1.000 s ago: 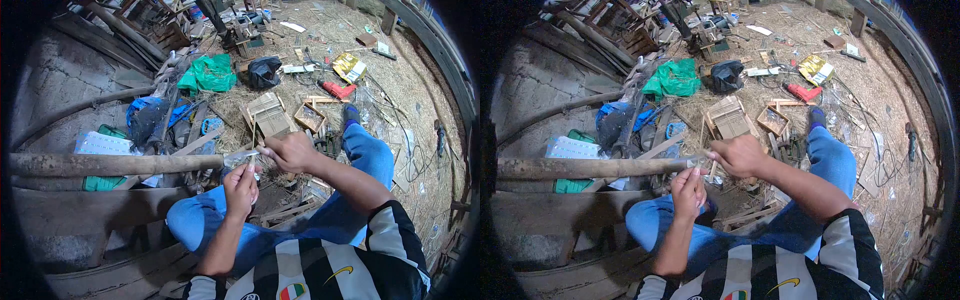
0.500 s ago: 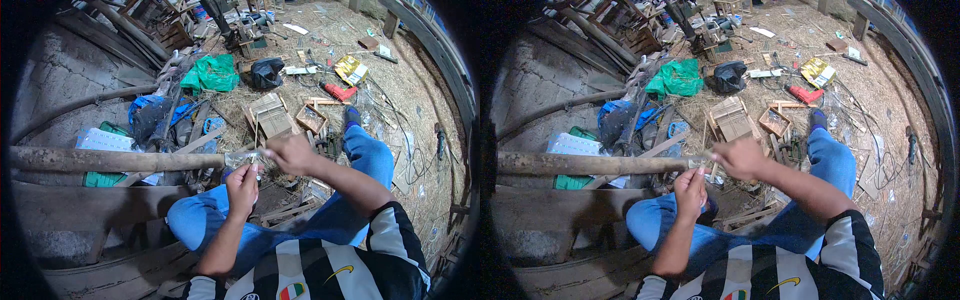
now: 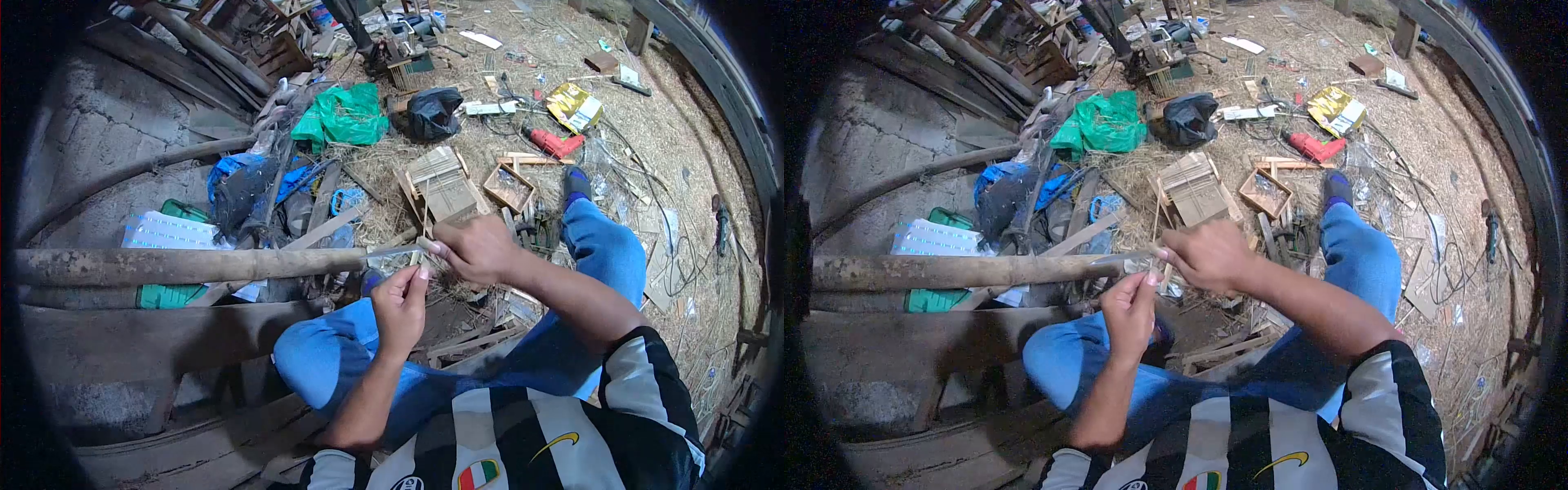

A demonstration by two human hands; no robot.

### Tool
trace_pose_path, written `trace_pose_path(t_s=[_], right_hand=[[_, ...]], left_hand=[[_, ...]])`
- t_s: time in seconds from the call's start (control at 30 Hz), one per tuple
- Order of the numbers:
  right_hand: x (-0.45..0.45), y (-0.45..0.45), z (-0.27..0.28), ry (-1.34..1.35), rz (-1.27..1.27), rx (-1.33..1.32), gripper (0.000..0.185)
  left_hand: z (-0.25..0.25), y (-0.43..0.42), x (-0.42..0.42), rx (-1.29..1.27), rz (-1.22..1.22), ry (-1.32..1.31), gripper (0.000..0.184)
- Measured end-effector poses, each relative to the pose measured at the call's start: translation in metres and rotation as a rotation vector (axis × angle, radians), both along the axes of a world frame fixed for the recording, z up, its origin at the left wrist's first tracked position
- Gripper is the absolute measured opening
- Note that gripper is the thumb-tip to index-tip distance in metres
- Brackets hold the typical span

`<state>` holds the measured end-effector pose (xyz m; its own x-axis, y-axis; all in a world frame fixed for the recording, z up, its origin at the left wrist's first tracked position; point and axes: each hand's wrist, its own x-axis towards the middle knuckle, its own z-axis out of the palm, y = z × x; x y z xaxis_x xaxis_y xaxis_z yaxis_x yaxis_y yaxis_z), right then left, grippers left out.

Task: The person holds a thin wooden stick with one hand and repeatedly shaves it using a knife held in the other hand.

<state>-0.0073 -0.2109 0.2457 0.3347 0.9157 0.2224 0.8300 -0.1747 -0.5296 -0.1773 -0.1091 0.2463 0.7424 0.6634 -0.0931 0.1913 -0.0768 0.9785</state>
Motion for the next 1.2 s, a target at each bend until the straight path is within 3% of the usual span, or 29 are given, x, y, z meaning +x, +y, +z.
trace_pose_path(t_s=[0.07,0.13,0.33,0.53,0.67,0.73,0.77,0.9,0.97,1.1,1.17,1.2], right_hand=[[0.006,0.002,-0.004,-0.013,-0.007,-0.063,0.035],[0.012,0.005,-0.012,0.031,-0.071,-0.017,0.034],[0.016,0.009,-0.024,0.001,-0.082,-0.148,0.032],[0.057,0.012,-0.055,0.096,-0.308,-0.267,0.044],[0.064,0.017,-0.069,0.178,-0.428,-0.046,0.048],[0.046,0.023,-0.054,0.926,-0.220,0.335,0.043],[0.034,0.021,-0.037,1.116,-0.234,0.355,0.038],[0.024,0.020,-0.007,1.101,-0.254,0.296,0.033],[0.025,0.020,0.003,1.324,-0.226,0.295,0.032],[0.032,0.019,0.008,1.330,-0.190,0.226,0.034],[0.036,0.020,0.012,1.007,-0.134,0.461,0.035],[0.038,0.019,0.017,1.004,-0.131,0.465,0.035]], left_hand=[[0.005,0.000,0.001,-0.030,-0.006,-0.008,0.022],[0.014,0.001,0.001,-0.289,0.005,0.022,0.021],[0.011,0.007,-0.001,-0.470,0.011,0.037,0.022],[0.017,0.000,-0.013,-0.435,-0.017,0.053,0.025],[0.017,0.005,-0.015,-0.371,0.004,0.013,0.026],[0.016,0.002,-0.015,-0.321,-0.034,0.035,0.026],[0.016,0.000,-0.013,-0.262,-0.079,0.057,0.027],[0.016,-0.006,-0.008,-0.215,-0.183,0.121,0.027],[0.022,-0.007,-0.002,-0.367,-0.137,0.108,0.028],[0.034,-0.002,0.012,-0.358,-0.176,0.089,0.029],[0.036,0.003,0.018,-0.276,-0.193,0.033,0.027],[0.039,0.006,0.023,-0.271,-0.194,0.031,0.027]])
